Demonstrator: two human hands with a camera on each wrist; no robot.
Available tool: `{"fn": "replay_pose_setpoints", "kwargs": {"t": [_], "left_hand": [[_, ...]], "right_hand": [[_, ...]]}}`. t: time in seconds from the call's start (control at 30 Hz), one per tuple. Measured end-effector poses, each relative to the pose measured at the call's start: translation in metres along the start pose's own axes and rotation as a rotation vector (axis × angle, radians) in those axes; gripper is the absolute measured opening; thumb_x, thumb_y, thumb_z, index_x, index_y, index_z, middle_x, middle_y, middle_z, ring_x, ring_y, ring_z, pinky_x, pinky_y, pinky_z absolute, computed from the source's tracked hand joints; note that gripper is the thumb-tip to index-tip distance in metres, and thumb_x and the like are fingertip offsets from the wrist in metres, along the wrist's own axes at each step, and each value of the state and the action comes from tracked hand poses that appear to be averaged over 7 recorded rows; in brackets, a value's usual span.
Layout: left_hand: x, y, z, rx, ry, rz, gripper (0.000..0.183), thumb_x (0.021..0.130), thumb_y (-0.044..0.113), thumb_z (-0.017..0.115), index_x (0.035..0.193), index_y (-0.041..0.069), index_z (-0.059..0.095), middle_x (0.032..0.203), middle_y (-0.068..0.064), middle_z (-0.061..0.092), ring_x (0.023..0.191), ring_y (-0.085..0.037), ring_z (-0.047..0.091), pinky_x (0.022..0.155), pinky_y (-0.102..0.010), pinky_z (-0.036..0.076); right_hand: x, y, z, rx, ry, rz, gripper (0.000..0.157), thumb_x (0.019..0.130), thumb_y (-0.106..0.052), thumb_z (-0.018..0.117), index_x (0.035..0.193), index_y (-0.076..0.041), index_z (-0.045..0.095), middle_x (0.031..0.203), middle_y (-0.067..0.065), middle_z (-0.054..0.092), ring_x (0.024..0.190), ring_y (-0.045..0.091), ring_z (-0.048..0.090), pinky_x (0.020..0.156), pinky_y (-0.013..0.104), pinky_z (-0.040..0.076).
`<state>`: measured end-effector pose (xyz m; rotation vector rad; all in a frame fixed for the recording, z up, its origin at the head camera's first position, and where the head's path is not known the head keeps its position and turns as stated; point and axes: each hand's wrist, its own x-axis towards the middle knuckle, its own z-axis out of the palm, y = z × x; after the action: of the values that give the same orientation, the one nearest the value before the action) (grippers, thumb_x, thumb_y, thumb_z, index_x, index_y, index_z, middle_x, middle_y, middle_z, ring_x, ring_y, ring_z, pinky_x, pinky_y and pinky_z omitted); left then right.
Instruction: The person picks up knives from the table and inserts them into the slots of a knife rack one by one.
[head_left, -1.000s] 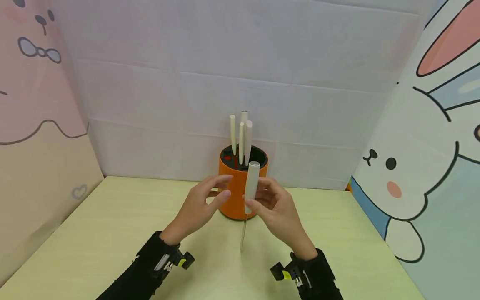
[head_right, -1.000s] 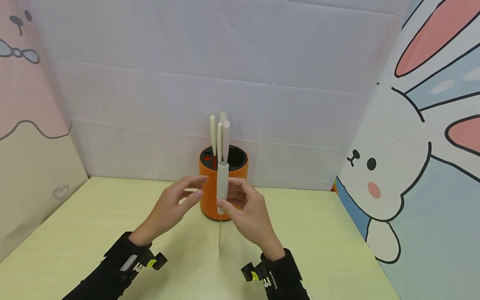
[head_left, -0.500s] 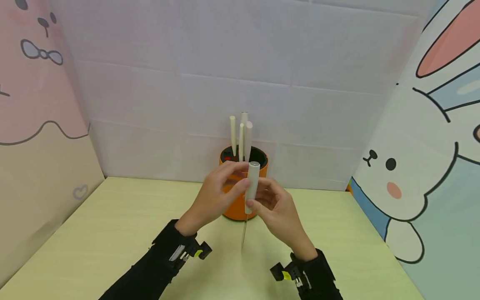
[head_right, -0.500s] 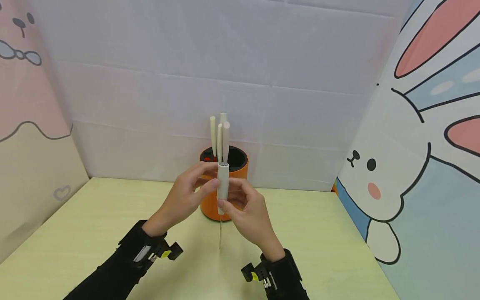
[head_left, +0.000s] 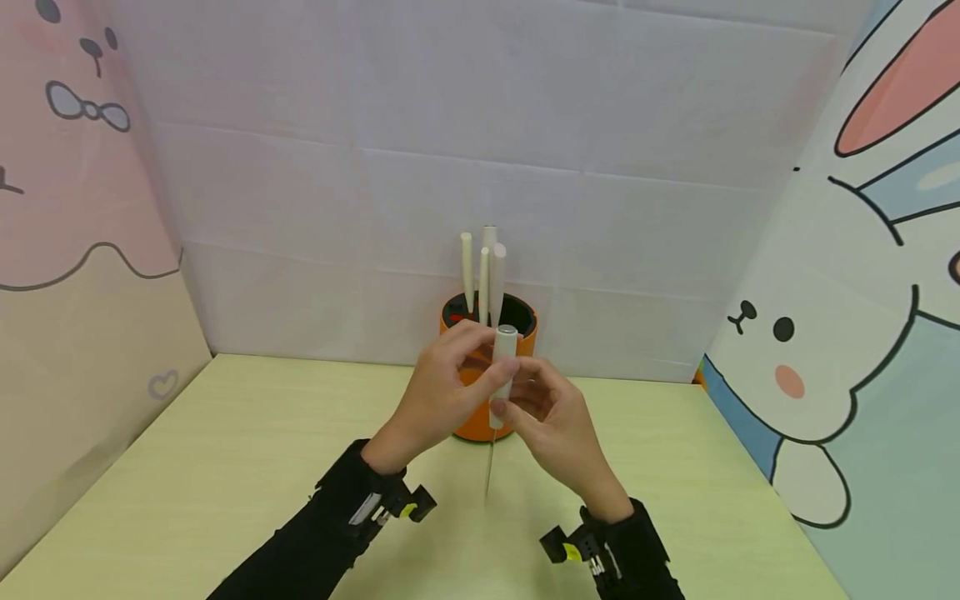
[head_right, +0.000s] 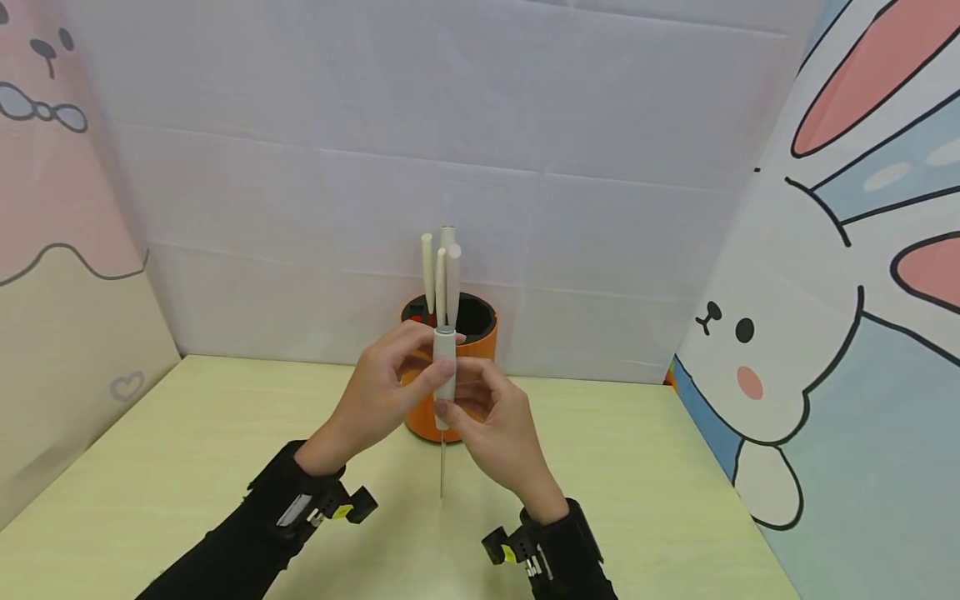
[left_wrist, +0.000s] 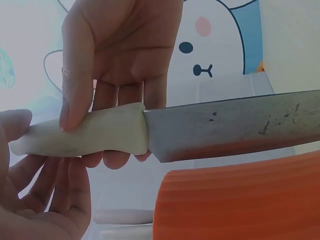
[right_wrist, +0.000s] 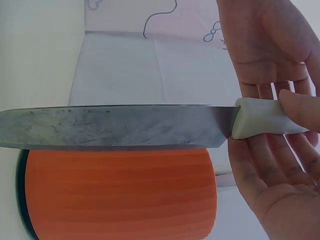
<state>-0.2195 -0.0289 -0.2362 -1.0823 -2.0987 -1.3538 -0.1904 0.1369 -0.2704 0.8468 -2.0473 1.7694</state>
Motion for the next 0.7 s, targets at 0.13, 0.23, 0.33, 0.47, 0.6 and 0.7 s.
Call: {"fn": "replay_pose_setpoints", "kwargs": {"t": [0.13, 0.23, 0.33, 0.47, 0.6, 0.7], "left_hand": [[0.001, 0.010, 0.000, -0.005, 0.014, 0.004, 0.025, 0.091, 0.008, 0.065, 0.116, 0.004, 0.063, 0.101, -0.006, 0.057, 0.089, -0.016, 0.056, 0.081, -0.034, 0.054], [0.000, 0.001, 0.003, -0.005, 0.024, 0.001, 0.027, 0.092, 0.013, 0.065, 0.118, 0.008, 0.063, 0.101, -0.002, 0.057, 0.088, -0.013, 0.057, 0.080, -0.030, 0.054], [-0.001, -0.010, 0.007, -0.011, 0.032, -0.006, 0.028, 0.093, 0.019, 0.065, 0.120, 0.012, 0.062, 0.101, 0.002, 0.058, 0.089, -0.011, 0.058, 0.080, -0.028, 0.053], [-0.002, -0.018, 0.010, -0.030, 0.044, -0.012, 0.029, 0.093, 0.024, 0.065, 0.120, 0.014, 0.060, 0.102, 0.003, 0.058, 0.091, -0.011, 0.058, 0.082, -0.028, 0.053], [-0.002, -0.018, 0.011, -0.044, 0.052, -0.008, 0.029, 0.093, 0.024, 0.065, 0.120, 0.014, 0.059, 0.103, 0.003, 0.058, 0.092, -0.011, 0.058, 0.082, -0.028, 0.053], [-0.002, -0.017, 0.011, -0.046, 0.059, 0.005, 0.028, 0.093, 0.022, 0.065, 0.120, 0.015, 0.059, 0.103, 0.003, 0.058, 0.091, -0.011, 0.059, 0.081, -0.028, 0.053]], "right_hand": [[0.000, 0.000, 0.000, 0.005, 0.001, -0.003, 0.040, 0.085, 0.008, 0.066, 0.121, -0.002, 0.054, 0.108, 0.014, 0.059, 0.089, 0.028, 0.063, 0.079, 0.035, 0.055], [0.000, 0.000, 0.000, 0.005, 0.006, -0.011, 0.040, 0.085, 0.008, 0.066, 0.121, -0.002, 0.054, 0.108, 0.013, 0.059, 0.089, 0.028, 0.063, 0.078, 0.035, 0.055], [0.000, 0.000, -0.001, 0.002, 0.011, -0.015, 0.040, 0.084, 0.008, 0.067, 0.121, -0.003, 0.055, 0.108, 0.011, 0.060, 0.089, 0.028, 0.063, 0.078, 0.035, 0.055], [0.000, -0.001, -0.001, -0.006, 0.019, -0.016, 0.039, 0.084, 0.007, 0.067, 0.120, -0.004, 0.055, 0.108, 0.008, 0.060, 0.089, 0.027, 0.063, 0.078, 0.037, 0.055], [0.000, -0.001, -0.002, -0.010, 0.025, -0.012, 0.040, 0.084, 0.007, 0.067, 0.120, -0.004, 0.055, 0.109, 0.008, 0.060, 0.090, 0.026, 0.063, 0.079, 0.038, 0.055], [-0.001, -0.002, -0.002, -0.002, 0.024, -0.003, 0.040, 0.085, 0.006, 0.067, 0.121, -0.004, 0.054, 0.110, 0.009, 0.059, 0.091, 0.026, 0.063, 0.080, 0.036, 0.055]]}}
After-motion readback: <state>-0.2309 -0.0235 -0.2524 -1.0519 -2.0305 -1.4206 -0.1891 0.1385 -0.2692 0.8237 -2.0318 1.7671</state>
